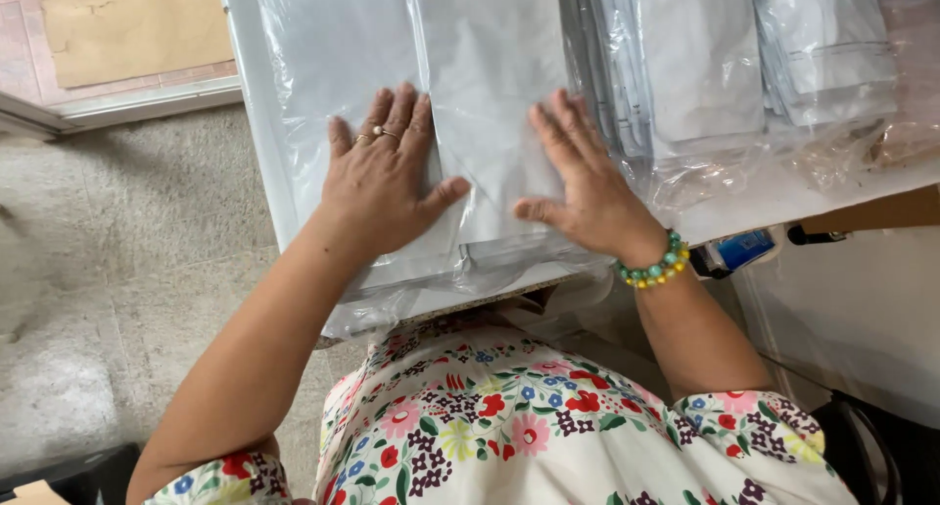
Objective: Organizing and stacking bundles of white plastic bags on a work table
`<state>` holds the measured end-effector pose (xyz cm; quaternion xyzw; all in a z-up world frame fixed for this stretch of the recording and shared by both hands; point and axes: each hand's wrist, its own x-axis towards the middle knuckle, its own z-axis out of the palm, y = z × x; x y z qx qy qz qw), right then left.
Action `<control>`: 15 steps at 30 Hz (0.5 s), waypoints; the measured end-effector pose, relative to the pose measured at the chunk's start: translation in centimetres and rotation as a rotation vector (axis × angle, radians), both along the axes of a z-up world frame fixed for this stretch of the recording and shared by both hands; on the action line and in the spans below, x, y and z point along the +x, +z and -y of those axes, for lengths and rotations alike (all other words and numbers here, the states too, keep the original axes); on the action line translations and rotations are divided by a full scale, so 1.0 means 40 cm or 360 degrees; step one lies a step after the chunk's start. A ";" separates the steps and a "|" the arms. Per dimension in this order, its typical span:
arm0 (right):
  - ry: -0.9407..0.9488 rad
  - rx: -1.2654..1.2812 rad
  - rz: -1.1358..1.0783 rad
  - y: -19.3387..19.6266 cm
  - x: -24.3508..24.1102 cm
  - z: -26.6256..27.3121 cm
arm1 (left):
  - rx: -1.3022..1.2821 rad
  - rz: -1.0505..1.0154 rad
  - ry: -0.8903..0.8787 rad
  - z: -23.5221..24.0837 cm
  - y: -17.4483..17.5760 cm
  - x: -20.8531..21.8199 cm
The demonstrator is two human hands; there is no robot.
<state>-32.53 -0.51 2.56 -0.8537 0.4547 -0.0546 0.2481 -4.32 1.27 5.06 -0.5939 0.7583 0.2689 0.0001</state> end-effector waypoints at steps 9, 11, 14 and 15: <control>-0.0691 0.0469 0.0805 -0.028 -0.022 -0.043 | -0.0184 0.0283 -0.0339 -0.020 -0.011 -0.062; -0.0452 -0.0155 0.0406 -0.033 -0.033 -0.067 | -0.0489 0.0248 -0.0470 -0.060 -0.037 -0.075; 0.0005 -0.0712 0.0329 -0.056 -0.042 -0.117 | -0.0800 0.0248 -0.0540 -0.142 -0.075 -0.071; 0.0013 -0.0713 0.0333 -0.061 -0.041 -0.122 | -0.0801 0.0252 -0.0533 -0.162 -0.078 -0.071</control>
